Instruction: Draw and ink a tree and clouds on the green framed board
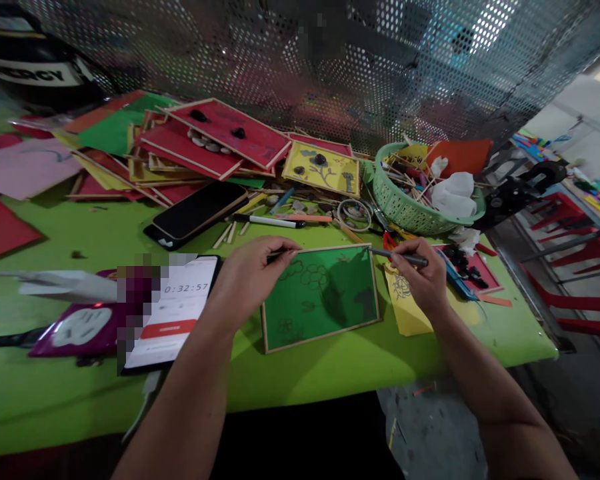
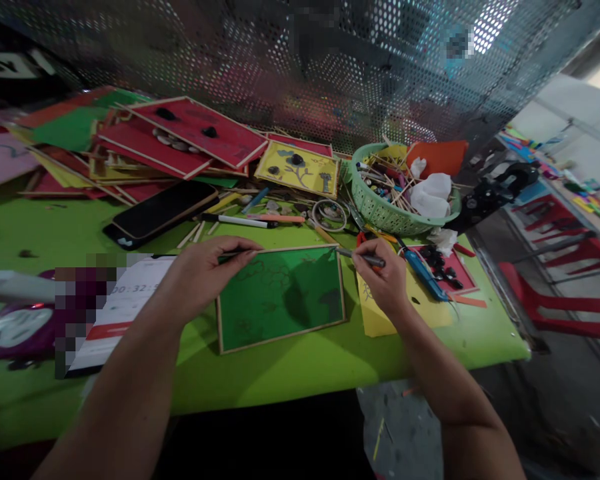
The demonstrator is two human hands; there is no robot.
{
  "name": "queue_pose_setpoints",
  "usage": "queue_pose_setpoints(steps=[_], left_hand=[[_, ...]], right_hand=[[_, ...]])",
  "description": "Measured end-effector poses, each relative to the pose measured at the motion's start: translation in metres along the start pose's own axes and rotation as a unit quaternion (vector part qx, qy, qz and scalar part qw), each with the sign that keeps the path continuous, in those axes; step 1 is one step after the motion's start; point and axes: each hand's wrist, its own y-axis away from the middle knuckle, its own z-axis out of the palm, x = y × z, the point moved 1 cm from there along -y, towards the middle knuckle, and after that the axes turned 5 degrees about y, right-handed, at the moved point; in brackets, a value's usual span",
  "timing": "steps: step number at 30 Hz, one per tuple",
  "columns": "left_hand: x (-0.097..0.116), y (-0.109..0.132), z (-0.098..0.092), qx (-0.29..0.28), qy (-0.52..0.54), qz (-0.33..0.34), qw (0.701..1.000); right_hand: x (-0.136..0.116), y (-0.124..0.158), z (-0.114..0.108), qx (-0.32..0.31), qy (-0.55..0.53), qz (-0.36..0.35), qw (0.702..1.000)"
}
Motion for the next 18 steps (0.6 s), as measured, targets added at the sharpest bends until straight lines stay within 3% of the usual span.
queue_pose_setpoints(steps=[18], left_hand=[[0.003, -0.001, -0.002, -0.01, 0.006, -0.005, 1.0]], right_hand=[[-0.012, 0.0, -0.003, 0.007, 0.065, -0.051, 0.997]])
